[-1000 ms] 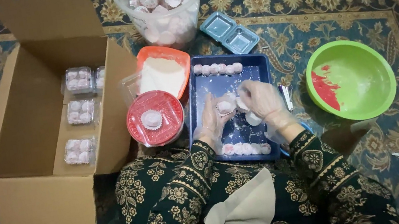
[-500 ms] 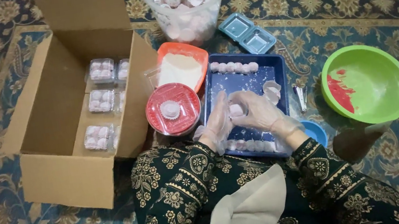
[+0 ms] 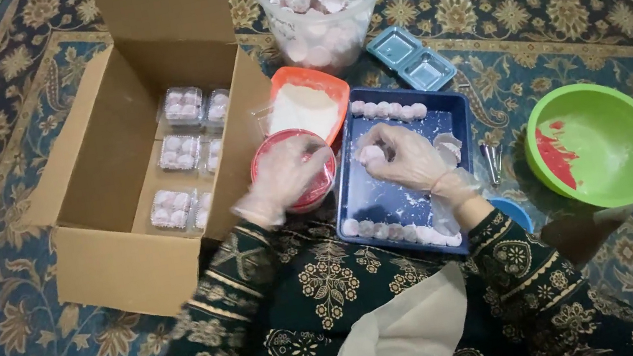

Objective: Packing small pink food items into plastic containers and then into a cardboard box.

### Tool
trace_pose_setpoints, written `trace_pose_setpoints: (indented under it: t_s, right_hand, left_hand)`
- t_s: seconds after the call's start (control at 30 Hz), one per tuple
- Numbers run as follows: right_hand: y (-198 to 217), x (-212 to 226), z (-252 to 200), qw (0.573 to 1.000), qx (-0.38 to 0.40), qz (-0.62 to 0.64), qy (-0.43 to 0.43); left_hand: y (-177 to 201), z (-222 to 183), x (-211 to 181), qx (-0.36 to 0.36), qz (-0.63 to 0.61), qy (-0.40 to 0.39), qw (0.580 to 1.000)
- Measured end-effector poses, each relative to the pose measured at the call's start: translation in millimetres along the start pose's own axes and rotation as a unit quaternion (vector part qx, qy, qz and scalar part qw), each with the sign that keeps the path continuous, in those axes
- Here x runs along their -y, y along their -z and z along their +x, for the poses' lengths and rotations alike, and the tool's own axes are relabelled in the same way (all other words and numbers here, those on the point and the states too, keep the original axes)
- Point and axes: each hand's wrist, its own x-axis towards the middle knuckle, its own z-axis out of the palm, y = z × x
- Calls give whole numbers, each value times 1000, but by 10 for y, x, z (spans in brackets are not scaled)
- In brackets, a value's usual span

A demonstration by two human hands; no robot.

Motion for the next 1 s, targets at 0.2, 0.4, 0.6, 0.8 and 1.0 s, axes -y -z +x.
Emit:
trace_pose_setpoints:
  t_s: [0.2,0.4,0.6,0.8,1.0]
  right_hand:
    - [-384,321,119,970,-36,219,-95]
    - [-942,116,427,971,-78,187,-127]
    - [-1243,-208,671,992,-56,13,-109]
    - [-1260,-55,711,990,-53,-97,-88]
    - [-1312,-97,802,978,-43,-192,-70]
  left_hand:
    - [372,-106,258,113,285,-143,941]
    - [74,56,633,70,389,-226,890]
    - [220,-4,501,54,376,-258,888]
    - [128,36,693,80,230,-231,942]
    - [186,-79,695,104,142,-174,969]
